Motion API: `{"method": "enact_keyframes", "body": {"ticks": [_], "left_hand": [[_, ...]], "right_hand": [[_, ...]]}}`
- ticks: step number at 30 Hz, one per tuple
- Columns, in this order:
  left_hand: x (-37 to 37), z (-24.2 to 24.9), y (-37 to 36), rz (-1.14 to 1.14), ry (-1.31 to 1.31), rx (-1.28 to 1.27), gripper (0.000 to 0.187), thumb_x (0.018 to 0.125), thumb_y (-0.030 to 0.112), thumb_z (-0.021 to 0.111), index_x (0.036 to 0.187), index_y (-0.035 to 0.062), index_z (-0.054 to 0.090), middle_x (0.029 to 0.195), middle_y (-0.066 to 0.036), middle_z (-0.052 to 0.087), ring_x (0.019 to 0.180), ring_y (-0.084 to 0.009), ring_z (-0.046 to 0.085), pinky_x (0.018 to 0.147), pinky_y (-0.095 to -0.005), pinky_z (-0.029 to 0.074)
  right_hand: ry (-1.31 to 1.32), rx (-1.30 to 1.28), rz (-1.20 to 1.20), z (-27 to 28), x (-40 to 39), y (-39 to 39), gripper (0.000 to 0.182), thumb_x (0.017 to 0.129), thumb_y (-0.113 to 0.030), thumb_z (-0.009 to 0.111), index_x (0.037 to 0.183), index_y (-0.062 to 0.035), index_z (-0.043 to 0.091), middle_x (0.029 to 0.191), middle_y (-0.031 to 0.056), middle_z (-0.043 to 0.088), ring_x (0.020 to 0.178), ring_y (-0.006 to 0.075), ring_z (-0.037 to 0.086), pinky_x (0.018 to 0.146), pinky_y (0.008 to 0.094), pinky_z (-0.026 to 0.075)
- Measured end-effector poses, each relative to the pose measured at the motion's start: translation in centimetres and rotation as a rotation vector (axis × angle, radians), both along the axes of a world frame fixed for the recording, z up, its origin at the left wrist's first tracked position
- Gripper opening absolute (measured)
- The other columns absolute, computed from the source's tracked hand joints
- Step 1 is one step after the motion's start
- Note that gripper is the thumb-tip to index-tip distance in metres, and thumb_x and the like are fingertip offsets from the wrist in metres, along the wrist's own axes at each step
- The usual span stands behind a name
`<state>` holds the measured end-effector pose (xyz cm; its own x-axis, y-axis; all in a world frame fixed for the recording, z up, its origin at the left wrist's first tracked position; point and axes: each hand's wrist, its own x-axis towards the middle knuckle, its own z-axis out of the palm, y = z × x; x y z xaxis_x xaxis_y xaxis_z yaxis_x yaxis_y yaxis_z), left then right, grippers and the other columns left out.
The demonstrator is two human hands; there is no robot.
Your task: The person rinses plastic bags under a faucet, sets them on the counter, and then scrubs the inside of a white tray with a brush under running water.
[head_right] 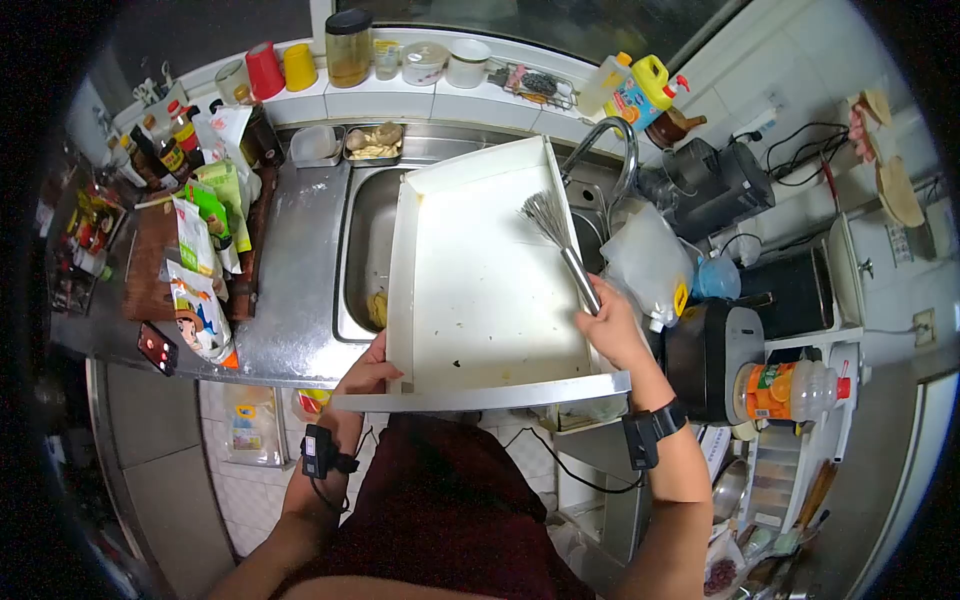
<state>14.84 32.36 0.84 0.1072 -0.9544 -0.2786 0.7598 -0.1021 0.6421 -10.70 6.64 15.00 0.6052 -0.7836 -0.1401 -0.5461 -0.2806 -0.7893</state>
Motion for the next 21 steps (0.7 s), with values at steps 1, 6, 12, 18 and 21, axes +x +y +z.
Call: {"method": "enact_keyframes", "body": {"ticks": [1,6,12,18,21], "left_hand": [[-0.1,0.1,-0.2,0.003,0.0,-0.014,0.081,0.06,-0.011,0.049,0.136,0.01,0.031,0.121,-0.006,0.052,0.111,-0.0168,0.05,0.094,-0.0306,0.039],[-0.7,1.6,-1.7,-0.011,-0.046,0.088,0.078,0.059,-0.01,0.051,0.133,0.009,0.036,0.117,-0.004,0.055,0.108,-0.0167,0.052,0.094,-0.0301,0.039],[-2.7,2.8,-3.0,0.006,-0.128,0.102,0.077,0.058,-0.009,0.052,0.132,0.0077,0.038,0.115,-0.004,0.056,0.106,-0.0164,0.053,0.09,-0.0294,0.042],[-3.9,6.4,-1.8,0.054,-0.245,0.177,0.081,0.057,-0.005,0.053,0.135,0.0046,0.034,0.118,-0.005,0.055,0.107,-0.0145,0.052,0.093,-0.0273,0.038],[-4.1,6.5,-1.8,0.035,-0.24,0.211,0.078,0.058,-0.006,0.053,0.134,0.0041,0.035,0.118,-0.005,0.055,0.107,-0.0147,0.052,0.093,-0.0269,0.038]], "right_hand": [[-0.023,0.044,-0.018,-0.9,-0.8,0.1,0.045,0.07,-0.003,0.056,0.115,0.0043,0.051,0.12,0.0123,0.05,0.106,0.0159,0.049,0.089,0.0224,0.036],[-0.16,0.184,-0.041,-6.2,-4.7,-1.2,0.042,0.071,0.0,0.057,0.112,0.0045,0.051,0.117,0.0093,0.049,0.108,0.0162,0.046,0.093,0.0239,0.033],[-0.227,0.097,-0.009,-7.6,-6.1,-1.8,0.043,0.074,-0.004,0.06,0.114,0.005,0.049,0.119,0.0119,0.049,0.106,0.0184,0.048,0.091,0.0258,0.036],[-0.246,0.095,-0.034,-9.4,-7.8,-0.5,0.048,0.072,-0.005,0.06,0.117,0.0064,0.048,0.121,0.0195,0.049,0.111,0.0253,0.048,0.094,0.0295,0.036],[-0.26,0.013,0.017,-10.3,-8.5,-0.3,0.049,0.073,-0.003,0.058,0.119,0.0058,0.045,0.117,0.0161,0.052,0.107,0.0222,0.05,0.092,0.0281,0.038]]}}
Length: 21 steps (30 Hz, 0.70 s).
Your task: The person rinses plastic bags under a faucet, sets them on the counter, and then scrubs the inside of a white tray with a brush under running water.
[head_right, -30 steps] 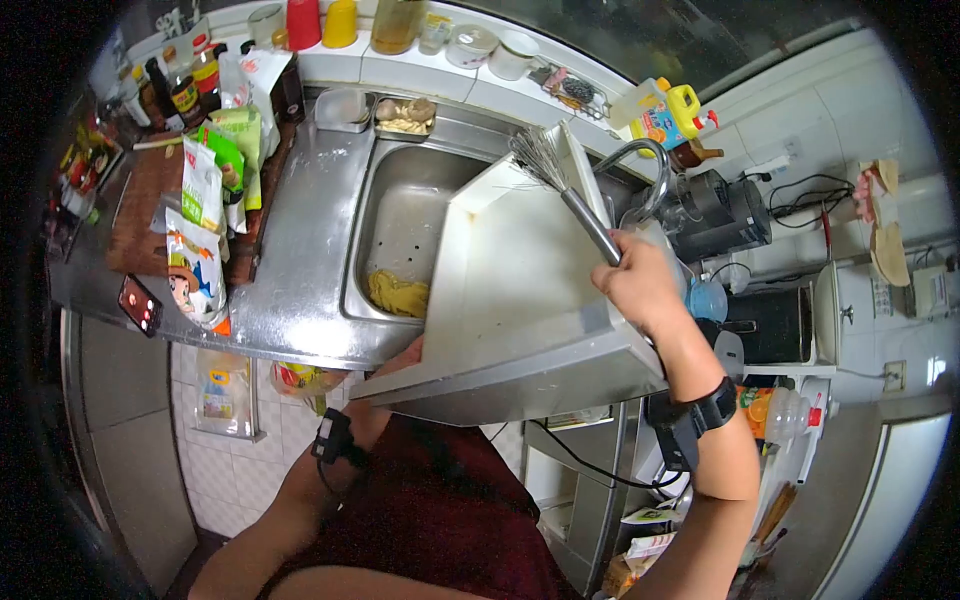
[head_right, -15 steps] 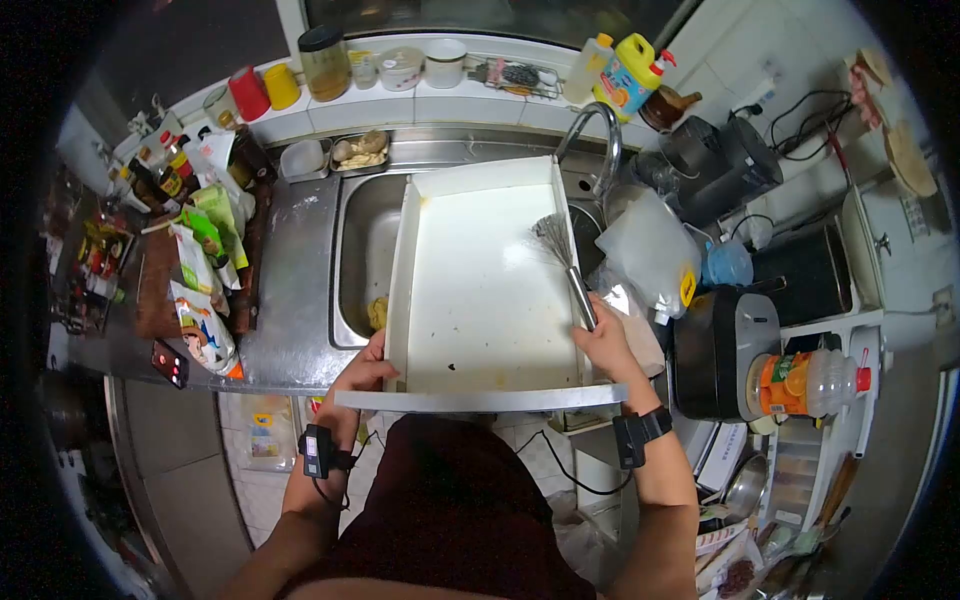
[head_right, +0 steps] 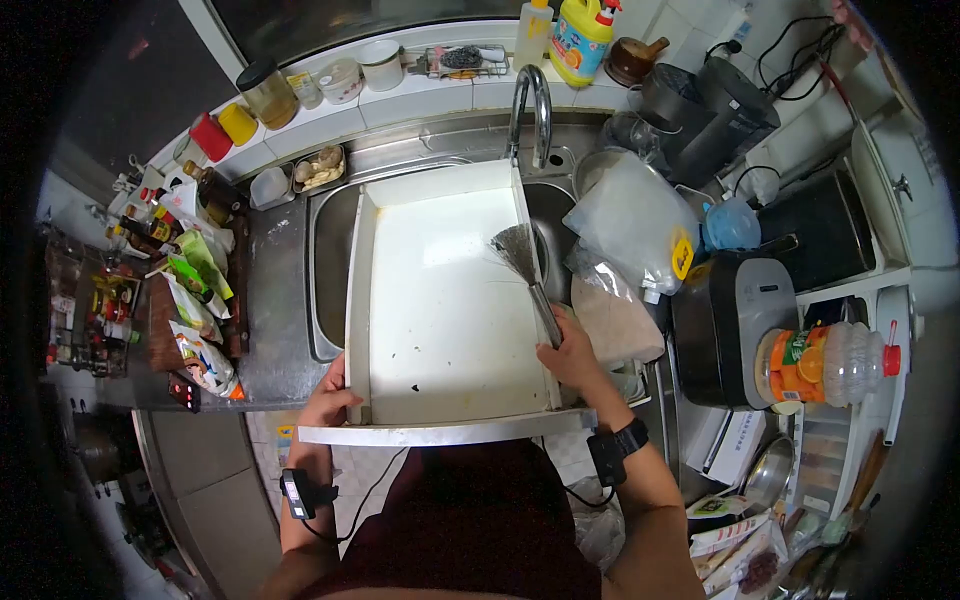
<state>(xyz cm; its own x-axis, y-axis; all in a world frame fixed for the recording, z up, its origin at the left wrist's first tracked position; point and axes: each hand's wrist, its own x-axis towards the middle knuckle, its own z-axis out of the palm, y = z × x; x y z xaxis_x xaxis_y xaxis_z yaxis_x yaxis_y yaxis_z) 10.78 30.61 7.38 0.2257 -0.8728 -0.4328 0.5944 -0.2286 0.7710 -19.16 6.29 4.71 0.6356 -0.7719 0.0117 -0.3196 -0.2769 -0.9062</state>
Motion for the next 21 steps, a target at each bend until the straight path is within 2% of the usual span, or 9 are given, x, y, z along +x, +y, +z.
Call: {"method": "enact_keyframes", "body": {"ticks": [3,6,12,14,17,18,20,21], "left_hand": [[-0.4,-0.3,-1.0,-0.004,0.006,0.03,0.074,0.06,-0.006,0.052,0.133,0.0042,0.038,0.118,-0.005,0.055,0.107,-0.0147,0.052,0.093,-0.0258,0.037],[-0.9,-1.0,-2.7,-0.034,-0.002,0.056,0.072,0.061,-0.006,0.052,0.131,0.0037,0.039,0.118,-0.004,0.055,0.107,-0.0143,0.052,0.093,-0.025,0.036],[-1.3,-3.4,-5.9,-0.141,-0.062,0.012,0.067,0.058,-0.006,0.052,0.124,0.0021,0.046,0.109,-0.002,0.058,0.1,-0.0112,0.053,0.087,-0.0228,0.039],[-1.2,-4.2,-6.4,-0.142,-0.055,0.025,0.066,0.058,-0.006,0.053,0.123,0.002,0.046,0.107,-0.001,0.059,0.098,-0.0105,0.054,0.086,-0.0222,0.039],[-1.2,-4.3,-7.2,-0.134,-0.048,0.02,0.063,0.061,-0.005,0.055,0.122,0.0021,0.047,0.106,-0.001,0.059,0.096,-0.0101,0.055,0.085,-0.0225,0.04],[-1.2,-4.2,-7.5,-0.147,-0.049,0.01,0.062,0.061,-0.005,0.055,0.122,0.0021,0.047,0.106,-0.001,0.059,0.095,-0.01,0.055,0.085,-0.0228,0.04],[-1.0,-3.8,-7.8,-0.165,-0.05,-0.015,0.06,0.063,-0.004,0.057,0.122,0.0023,0.047,0.105,-0.001,0.06,0.094,-0.0098,0.055,0.085,-0.0233,0.041],[-0.5,-4.5,-7.6,-0.194,-0.036,-0.013,0.064,0.065,-0.008,0.053,0.127,0.0041,0.044,0.107,0.001,0.059,0.1,-0.0084,0.053,0.088,-0.0218,0.039]], "right_hand": [[-0.031,0.341,-0.068,0.6,-0.3,-0.2,0.052,0.073,0.0,0.056,0.123,0.0048,0.042,0.113,0.0118,0.054,0.103,0.0175,0.051,0.089,0.0268,0.039],[-0.037,0.442,-0.087,-1.1,-1.8,-1.4,0.054,0.074,0.001,0.054,0.126,0.0041,0.039,0.111,0.0092,0.053,0.101,0.0143,0.05,0.088,0.0264,0.04],[-0.046,0.552,-0.145,-2.2,-3.9,-2.1,0.054,0.075,0.0,0.053,0.126,0.0036,0.037,0.112,0.0113,0.053,0.101,0.0159,0.05,0.088,0.0277,0.04],[-0.047,0.415,-0.139,-5.4,-4.8,-2.3,0.051,0.076,-0.002,0.053,0.125,0.004,0.039,0.111,0.013,0.054,0.101,0.0192,0.051,0.088,0.0292,0.04],[-0.008,0.212,-0.106,-7.1,-5.2,-2.9,0.043,0.077,-0.008,0.055,0.117,0.0047,0.045,0.11,0.0164,0.054,0.099,0.0246,0.053,0.088,0.0317,0.04],[0.011,0.144,-0.095,-6.8,-4.9,-3.0,0.04,0.078,-0.011,0.056,0.114,0.0049,0.048,0.11,0.0177,0.054,0.098,0.0265,0.053,0.088,0.0325,0.04],[0.13,0.166,-0.046,-5.7,-4.9,-3.6,0.036,0.079,-0.016,0.059,0.106,0.0052,0.051,0.11,0.0201,0.053,0.097,0.0306,0.054,0.086,0.0343,0.041],[0.188,0.177,-0.02,-4.5,-4.8,-3.9,0.035,0.079,-0.019,0.06,0.102,0.0053,0.052,0.11,0.0213,0.052,0.096,0.0326,0.054,0.085,0.0352,0.041]]}}
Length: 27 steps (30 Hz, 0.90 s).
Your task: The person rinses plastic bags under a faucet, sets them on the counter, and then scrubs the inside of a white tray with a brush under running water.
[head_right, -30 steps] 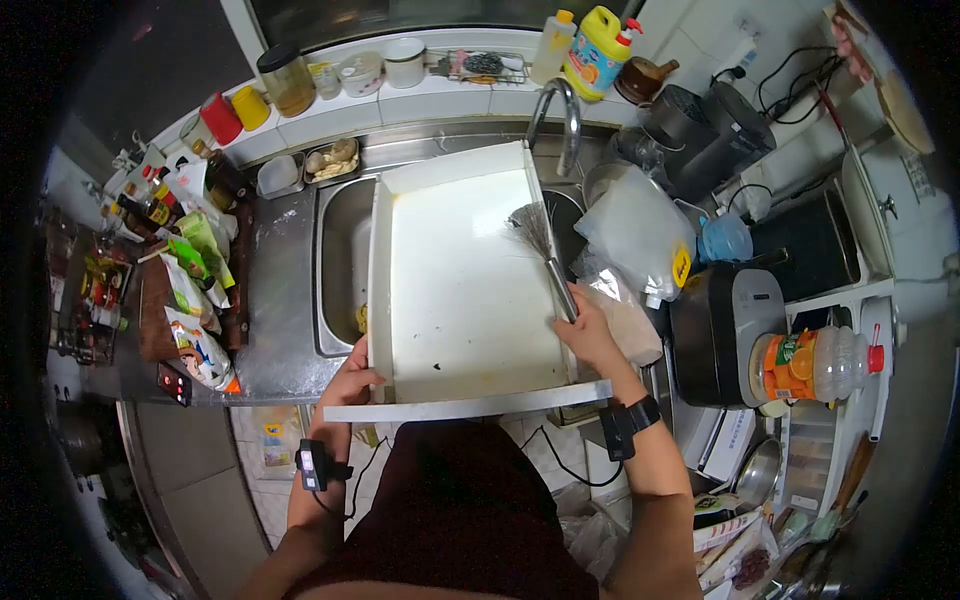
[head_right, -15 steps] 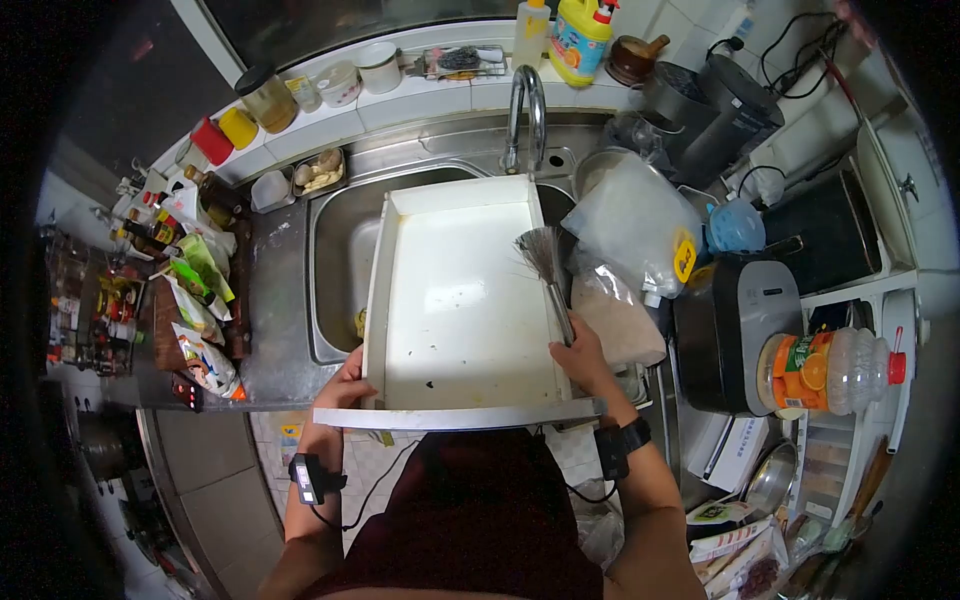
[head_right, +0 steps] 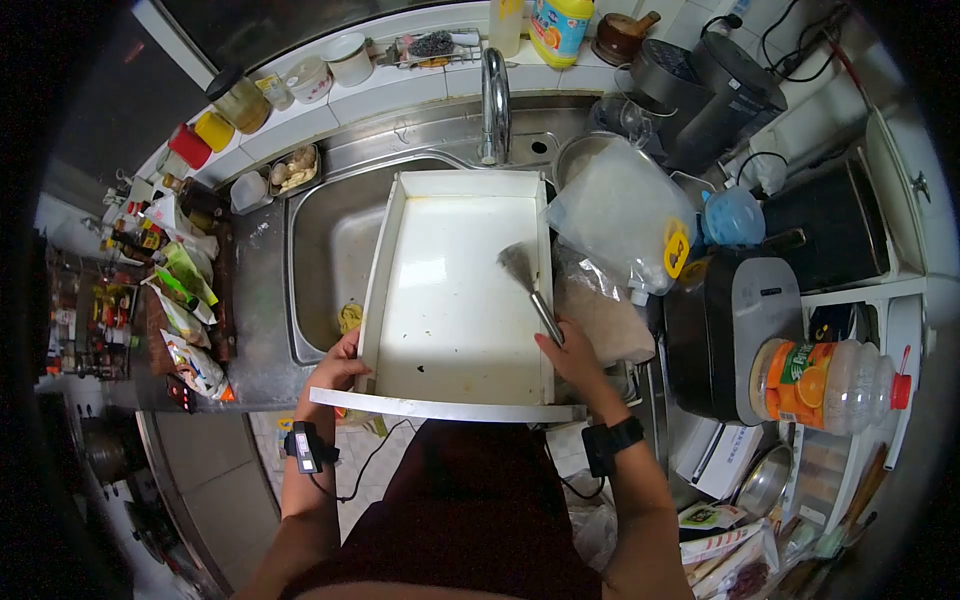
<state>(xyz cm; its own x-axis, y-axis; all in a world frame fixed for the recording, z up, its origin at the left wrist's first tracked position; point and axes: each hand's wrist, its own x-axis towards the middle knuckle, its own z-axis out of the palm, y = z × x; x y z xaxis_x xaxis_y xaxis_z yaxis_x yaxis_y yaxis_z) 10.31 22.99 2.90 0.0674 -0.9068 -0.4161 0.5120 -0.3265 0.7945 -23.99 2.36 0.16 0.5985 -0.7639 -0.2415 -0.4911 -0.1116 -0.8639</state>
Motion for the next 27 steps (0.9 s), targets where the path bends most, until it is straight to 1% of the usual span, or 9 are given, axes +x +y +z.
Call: {"method": "enact_keyframes", "body": {"ticks": [3,6,9,15,17,21,22,24,27], "left_hand": [[0.4,-1.1,0.4,0.037,0.044,-0.021,0.059,0.071,-0.007,0.054,0.128,0.0045,0.043,0.113,-0.001,0.056,0.107,-0.0106,0.05,0.093,-0.0228,0.037],[1.0,-1.9,1.1,0.365,0.118,0.014,0.051,0.078,-0.003,0.053,0.128,0.004,0.043,0.119,-0.004,0.054,0.112,-0.014,0.048,0.097,-0.0246,0.035],[1.3,0.9,2.2,0.57,-0.056,0.111,0.046,0.083,0.0,0.052,0.127,0.0034,0.042,0.122,-0.007,0.051,0.114,-0.0167,0.047,0.1,-0.0275,0.033],[-1.9,8.4,1.6,0.488,-0.756,0.037,0.045,0.083,-0.002,0.048,0.127,0.0012,0.042,0.126,-0.011,0.049,0.119,-0.0209,0.043,0.1,-0.0272,0.031],[-3.9,10.2,0.2,0.413,-0.989,0.013,0.044,0.082,-0.003,0.048,0.126,0.0024,0.044,0.125,-0.011,0.05,0.119,-0.0214,0.044,0.098,-0.0279,0.032],[-7.8,10.6,-3.8,0.293,-1.13,-0.044,0.039,0.083,0.002,0.051,0.121,0.0035,0.049,0.118,-0.014,0.054,0.11,-0.0199,0.051,0.091,-0.0272,0.039],[-8.8,10.2,-4.6,0.23,-1.05,-0.012,0.038,0.083,0.003,0.052,0.121,0.0036,0.049,0.118,-0.013,0.054,0.111,-0.0199,0.05,0.092,-0.0275,0.038],[-9.9,9.6,-5.9,0.11,-0.891,0.044,0.037,0.084,0.005,0.053,0.121,0.0037,0.05,0.118,-0.012,0.055,0.113,-0.0198,0.048,0.094,-0.0279,0.037],[-10.6,8.8,-6.3,-0.048,-1.031,0.041,0.036,0.084,0.007,0.055,0.12,0.0034,0.051,0.113,-0.011,0.057,0.109,-0.0191,0.051,0.091,-0.0283,0.039]], "right_hand": [[0.211,-0.04,0.132,3.4,0.0,-1.2,0.037,0.08,-0.025,0.062,0.099,0.0043,0.051,0.109,0.0225,0.052,0.096,0.0357,0.053,0.082,0.0386,0.043],[0.213,-0.546,0.158,4.2,0.2,-2.2,0.037,0.08,-0.027,0.062,0.099,0.0031,0.051,0.108,0.0217,0.053,0.095,0.0381,0.052,0.08,0.041,0.043],[0.144,-0.618,0.129,6.3,1.9,-4.0,0.036,0.08,-0.029,0.061,0.096,0.0014,0.05,0.105,0.0194,0.054,0.092,0.0378,0.053,0.078,0.0414,0.044],[0.249,-0.579,0.304,7.3,6.6,-9.7,0.033,0.081,-0.031,0.06,0.087,0.0014,0.054,0.097,0.0176,0.055,0.092,0.0361,0.053,0.077,0.0405,0.044],[0.103,-0.669,0.319,6.5,8.4,-11.4,0.03,0.082,-0.028,0.058,0.083,0.0026,0.056,0.103,0.0214,0.054,0.096,0.0372,0.052,0.083,0.0396,0.042],[0.036,-0.804,0.395,4.3,12.0,-15.3,0.025,0.081,-0.021,0.059,0.084,0.0038,0.057,0.114,0.0252,0.051,0.102,0.0382,0.05,0.09,0.0366,0.04],[0.041,-0.82,0.407,4.0,12.8,-16.0,0.025,0.081,-0.021,0.06,0.084,0.0041,0.057,0.115,0.0262,0.049,0.103,0.0385,0.049,0.091,0.0365,0.04],[0.097,-0.731,0.418,3.3,14.3,-17.3,0.028,0.079,-0.021,0.063,0.085,0.0059,0.058,0.128,0.0268,0.038,0.11,0.0402,0.046,0.094,0.0389,0.038],[0.137,-0.643,0.436,2.3,16.7,-19.8,0.03,0.077,-0.021,0.065,0.088,0.0067,0.058,0.136,0.0272,0.03,0.116,0.0411,0.042,0.097,0.0401,0.037]]}}
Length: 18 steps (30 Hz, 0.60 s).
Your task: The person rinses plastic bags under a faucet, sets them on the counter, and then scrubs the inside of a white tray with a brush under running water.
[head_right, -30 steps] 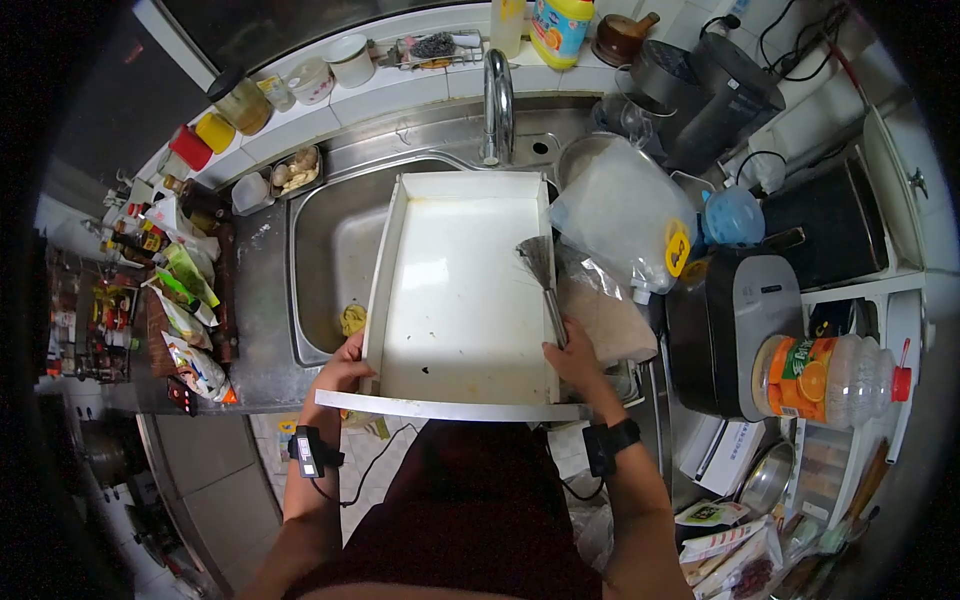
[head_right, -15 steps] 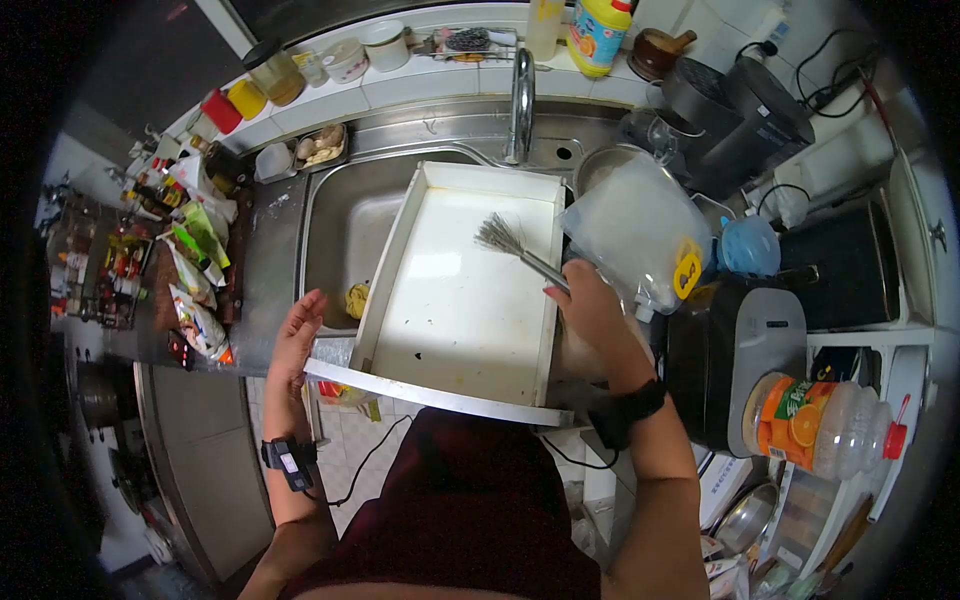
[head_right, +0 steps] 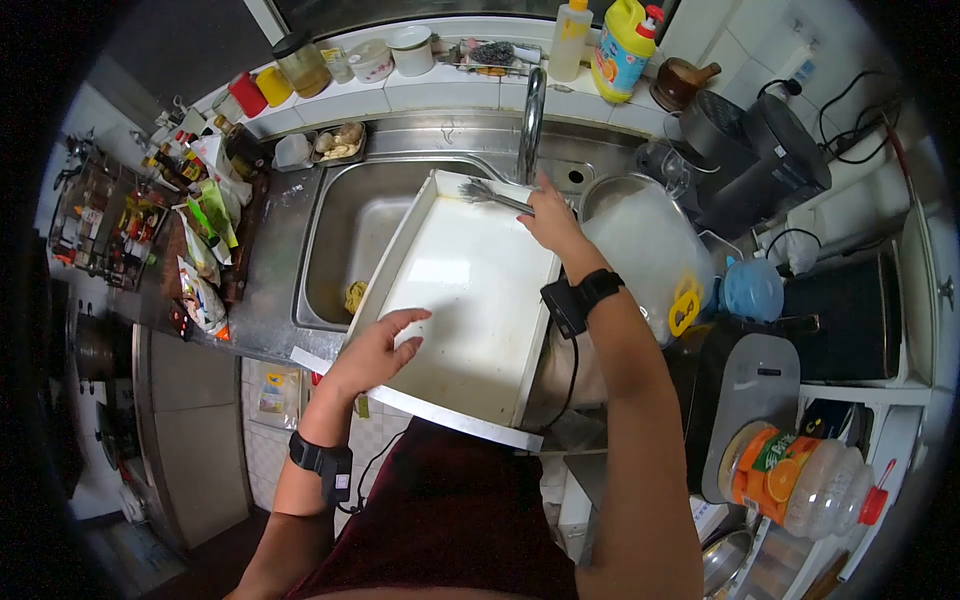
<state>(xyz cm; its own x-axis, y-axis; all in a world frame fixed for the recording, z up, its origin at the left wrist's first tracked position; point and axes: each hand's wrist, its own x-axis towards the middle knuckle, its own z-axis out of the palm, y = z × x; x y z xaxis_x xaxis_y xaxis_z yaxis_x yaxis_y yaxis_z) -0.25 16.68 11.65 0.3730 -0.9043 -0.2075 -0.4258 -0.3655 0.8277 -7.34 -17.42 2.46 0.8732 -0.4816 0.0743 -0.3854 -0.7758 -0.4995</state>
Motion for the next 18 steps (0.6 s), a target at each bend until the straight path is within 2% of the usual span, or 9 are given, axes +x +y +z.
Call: {"method": "enact_keyframes", "body": {"ticks": [1,5,6,8,10,13,16,18], "left_hand": [[-0.2,0.5,0.0,0.003,-0.023,0.05,0.036,0.084,0.008,0.056,0.119,0.0036,0.051,0.111,-0.01,0.059,0.104,-0.0166,0.053,0.087,-0.0272,0.041],[0.5,1.7,-0.7,0.062,0.195,0.292,0.034,0.086,0.007,0.053,0.12,0.0039,0.051,0.11,-0.007,0.058,0.103,-0.0112,0.052,0.087,-0.0238,0.041],[0.7,1.2,-0.7,0.058,0.254,0.214,0.034,0.086,0.007,0.052,0.12,0.0038,0.051,0.112,-0.006,0.057,0.104,-0.0114,0.051,0.088,-0.024,0.04],[0.9,-0.5,-0.3,0.054,0.376,0.06,0.033,0.087,0.006,0.05,0.121,0.0036,0.05,0.114,-0.005,0.056,0.107,-0.0117,0.049,0.091,-0.0243,0.039],[1.0,-0.5,-0.2,0.057,0.427,0.064,0.033,0.088,0.006,0.05,0.121,0.0033,0.05,0.116,-0.005,0.055,0.109,-0.012,0.048,0.093,-0.0249,0.037],[1.2,-0.5,-0.3,0.055,0.453,0.083,0.032,0.089,0.007,0.049,0.121,0.0028,0.049,0.117,-0.005,0.054,0.11,-0.0124,0.047,0.094,-0.0255,0.036],[1.5,-0.6,-0.3,0.037,0.433,0.069,0.032,0.089,0.007,0.049,0.121,0.0027,0.049,0.117,-0.006,0.054,0.111,-0.0129,0.047,0.095,-0.0259,0.036],[1.5,-0.7,-0.3,0.032,0.446,0.051,0.032,0.089,0.008,0.049,0.121,0.0026,0.049,0.117,-0.006,0.054,0.112,-0.0132,0.047,0.095,-0.0263,0.036]], "right_hand": [[0.013,0.023,0.0,-0.6,0.6,-0.6,0.031,0.077,-0.021,0.066,0.088,0.0067,0.058,0.136,0.0273,0.029,0.118,0.0411,0.04,0.097,0.0401,0.036],[0.032,0.227,-0.04,-2.3,3.3,-1.8,0.034,0.079,-0.024,0.065,0.092,0.0059,0.058,0.139,0.0294,0.021,0.124,0.0407,0.033,0.1,0.0388,0.032],[0.039,0.306,-0.03,-2.6,4.0,-2.1,0.034,0.08,-0.025,0.064,0.092,0.006,0.058,0.14,0.0297,0.018,0.125,0.0404,0.031,0.101,0.0385,0.031],[-0.007,0.302,0.021,-3.6,5.1,-2.1,0.035,0.082,-0.027,0.062,0.091,0.0063,0.058,0.141,0.0299,0.014,0.128,0.04,0.027,0.103,0.0384,0.029],[-0.116,0.132,0.102,-5.1,6.0,-1.8,0.036,0.083,-0.028,0.06,0.09,0.0067,0.058,0.142,0.0298,0.011,0.129,0.0397,0.025,0.103,0.0387,0.028],[0.162,-0.091,0.265,-5.3,7.1,-2.1,0.034,0.085,-0.024,0.058,0.096,0.0075,0.055,0.143,0.0289,0.008,0.131,0.0379,0.023,0.104,0.0319,0.025],[0.056,-0.09,0.311,-5.5,5.8,-1.9,0.031,0.083,-0.023,0.06,0.095,0.0059,0.056,0.142,0.027,0.016,0.128,0.0348,0.03,0.1,0.0324,0.03],[0.069,0.096,0.241,-5.5,3.4,-0.5,0.03,0.081,-0.021,0.062,0.095,0.0045,0.057,0.133,0.025,0.033,0.118,0.0324,0.043,0.093,0.0331,0.037]]}}
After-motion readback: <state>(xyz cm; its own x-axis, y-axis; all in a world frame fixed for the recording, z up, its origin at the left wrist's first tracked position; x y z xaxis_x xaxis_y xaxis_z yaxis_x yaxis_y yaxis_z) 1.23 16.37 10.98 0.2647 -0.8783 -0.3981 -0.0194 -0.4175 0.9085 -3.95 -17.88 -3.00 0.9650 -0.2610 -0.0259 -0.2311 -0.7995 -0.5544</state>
